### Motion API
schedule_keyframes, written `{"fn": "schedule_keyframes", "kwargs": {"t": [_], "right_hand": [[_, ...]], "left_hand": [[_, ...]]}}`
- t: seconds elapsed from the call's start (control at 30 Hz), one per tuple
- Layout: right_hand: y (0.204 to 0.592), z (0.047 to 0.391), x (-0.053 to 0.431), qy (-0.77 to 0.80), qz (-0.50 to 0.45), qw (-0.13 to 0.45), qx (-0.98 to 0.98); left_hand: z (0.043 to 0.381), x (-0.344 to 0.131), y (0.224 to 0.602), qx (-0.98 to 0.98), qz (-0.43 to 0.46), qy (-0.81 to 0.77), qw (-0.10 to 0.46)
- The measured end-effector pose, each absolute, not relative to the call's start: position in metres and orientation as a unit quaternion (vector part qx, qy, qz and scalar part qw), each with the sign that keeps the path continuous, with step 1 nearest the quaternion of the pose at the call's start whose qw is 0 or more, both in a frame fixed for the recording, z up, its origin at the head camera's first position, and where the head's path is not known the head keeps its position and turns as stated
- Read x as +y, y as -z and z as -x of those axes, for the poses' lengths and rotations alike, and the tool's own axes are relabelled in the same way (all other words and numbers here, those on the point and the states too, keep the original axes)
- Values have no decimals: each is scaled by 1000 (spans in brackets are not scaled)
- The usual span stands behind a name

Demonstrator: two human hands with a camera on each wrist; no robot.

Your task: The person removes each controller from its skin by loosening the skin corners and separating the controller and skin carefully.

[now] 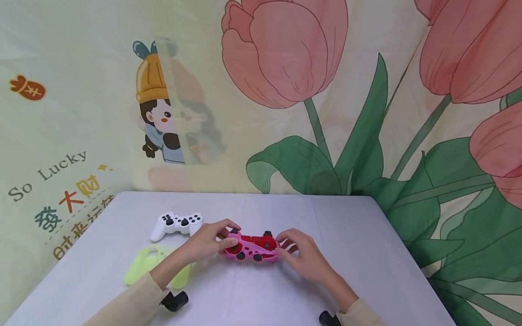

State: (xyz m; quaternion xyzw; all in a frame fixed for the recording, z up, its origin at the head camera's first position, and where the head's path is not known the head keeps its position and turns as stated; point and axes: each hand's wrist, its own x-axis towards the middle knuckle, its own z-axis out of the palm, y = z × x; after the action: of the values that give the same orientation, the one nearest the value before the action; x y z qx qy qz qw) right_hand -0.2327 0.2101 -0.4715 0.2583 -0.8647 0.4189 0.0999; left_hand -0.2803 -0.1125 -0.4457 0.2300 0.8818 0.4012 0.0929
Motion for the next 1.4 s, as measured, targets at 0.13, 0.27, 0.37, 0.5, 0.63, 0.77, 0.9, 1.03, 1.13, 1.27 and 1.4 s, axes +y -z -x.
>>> {"fn": "schedule_keyframes", "kwargs": {"t": [0.13, 0.27, 0.37, 0.5, 0.63, 0.77, 0.9, 1.03, 1.13, 1.27, 1.4], "right_hand": [[468, 230, 202, -420, -240, 85, -871], [465, 228, 196, -418, -223, 67, -878], [463, 228, 190, -419, -213, 48, -881], [461, 228, 182, -417, -203, 30, -885], [460, 230, 174, -410, -197, 29, -890], [461, 231, 168, -407, -186, 29, -894], [462, 231, 163, -407, -174, 30, -896], [463, 230, 161, -410, -164, 32, -897], [464, 230, 160, -413, -162, 31, -896], [464, 231, 159, -415, -170, 34, -893], [462, 230, 159, -417, -175, 33, -891]], "left_hand": [[280, -113, 447, 880, -235, -404, 90], [280, -112, 448, 879, -238, -404, 89], [280, -110, 449, 880, -237, -402, 88], [279, -110, 448, 882, -234, -400, 86], [278, -110, 448, 883, -231, -400, 87], [277, -110, 448, 884, -230, -398, 86], [276, -109, 447, 885, -230, -397, 82], [275, -110, 447, 885, -229, -397, 78], [274, -111, 448, 885, -230, -397, 76], [273, -112, 448, 884, -233, -398, 74], [271, -115, 448, 881, -245, -399, 71]]}}
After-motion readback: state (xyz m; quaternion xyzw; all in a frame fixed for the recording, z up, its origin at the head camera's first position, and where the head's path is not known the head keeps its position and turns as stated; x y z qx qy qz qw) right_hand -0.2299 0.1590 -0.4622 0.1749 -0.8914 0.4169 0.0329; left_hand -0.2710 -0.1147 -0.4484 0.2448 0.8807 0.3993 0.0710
